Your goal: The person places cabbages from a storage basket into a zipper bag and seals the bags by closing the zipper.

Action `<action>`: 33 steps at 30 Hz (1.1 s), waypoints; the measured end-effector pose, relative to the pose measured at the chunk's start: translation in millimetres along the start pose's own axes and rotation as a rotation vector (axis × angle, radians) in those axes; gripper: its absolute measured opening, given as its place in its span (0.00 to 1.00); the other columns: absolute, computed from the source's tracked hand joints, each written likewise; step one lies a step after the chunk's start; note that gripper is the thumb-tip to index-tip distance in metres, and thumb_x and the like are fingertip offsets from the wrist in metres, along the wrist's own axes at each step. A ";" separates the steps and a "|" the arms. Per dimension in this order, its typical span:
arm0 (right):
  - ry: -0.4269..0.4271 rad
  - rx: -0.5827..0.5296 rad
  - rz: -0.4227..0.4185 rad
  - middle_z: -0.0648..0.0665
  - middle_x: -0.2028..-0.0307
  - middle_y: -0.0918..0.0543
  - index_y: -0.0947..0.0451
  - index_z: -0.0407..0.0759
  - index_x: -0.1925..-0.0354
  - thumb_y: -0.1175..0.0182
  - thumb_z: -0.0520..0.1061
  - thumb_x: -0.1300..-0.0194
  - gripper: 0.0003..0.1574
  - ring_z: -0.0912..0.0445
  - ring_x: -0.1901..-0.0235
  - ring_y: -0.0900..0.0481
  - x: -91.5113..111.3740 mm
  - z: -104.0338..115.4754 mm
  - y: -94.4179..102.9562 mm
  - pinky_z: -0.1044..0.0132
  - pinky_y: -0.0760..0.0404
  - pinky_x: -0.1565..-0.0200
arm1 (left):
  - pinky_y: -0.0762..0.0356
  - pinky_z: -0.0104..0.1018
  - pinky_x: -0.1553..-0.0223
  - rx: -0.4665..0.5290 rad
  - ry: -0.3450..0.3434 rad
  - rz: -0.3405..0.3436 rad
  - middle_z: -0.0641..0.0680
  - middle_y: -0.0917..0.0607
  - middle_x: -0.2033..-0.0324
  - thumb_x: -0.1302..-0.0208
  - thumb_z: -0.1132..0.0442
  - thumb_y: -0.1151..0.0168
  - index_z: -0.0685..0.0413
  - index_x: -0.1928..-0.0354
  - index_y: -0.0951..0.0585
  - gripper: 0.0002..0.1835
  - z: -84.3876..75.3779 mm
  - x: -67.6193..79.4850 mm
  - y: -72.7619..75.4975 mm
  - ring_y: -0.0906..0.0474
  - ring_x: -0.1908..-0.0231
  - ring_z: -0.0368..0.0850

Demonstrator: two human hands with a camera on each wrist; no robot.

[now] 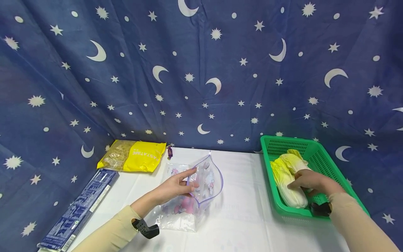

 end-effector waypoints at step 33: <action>0.001 -0.095 0.030 0.10 0.32 0.51 0.68 0.21 0.24 0.37 0.55 0.28 0.64 0.28 0.40 0.28 5.2 4.4 -1.0 0.46 0.14 0.54 | 0.14 0.41 0.51 0.022 -0.007 0.000 0.69 0.17 0.46 0.32 0.67 0.36 0.58 0.20 0.44 0.42 1.0 -0.4 -3.7 0.13 0.58 0.50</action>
Point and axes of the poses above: each hand's wrist, its own x-axis away from the middle knuckle, its own y-axis out of the back of the hand, z = x × y, the point moved 3 cm from there along -x, towards the middle knuckle
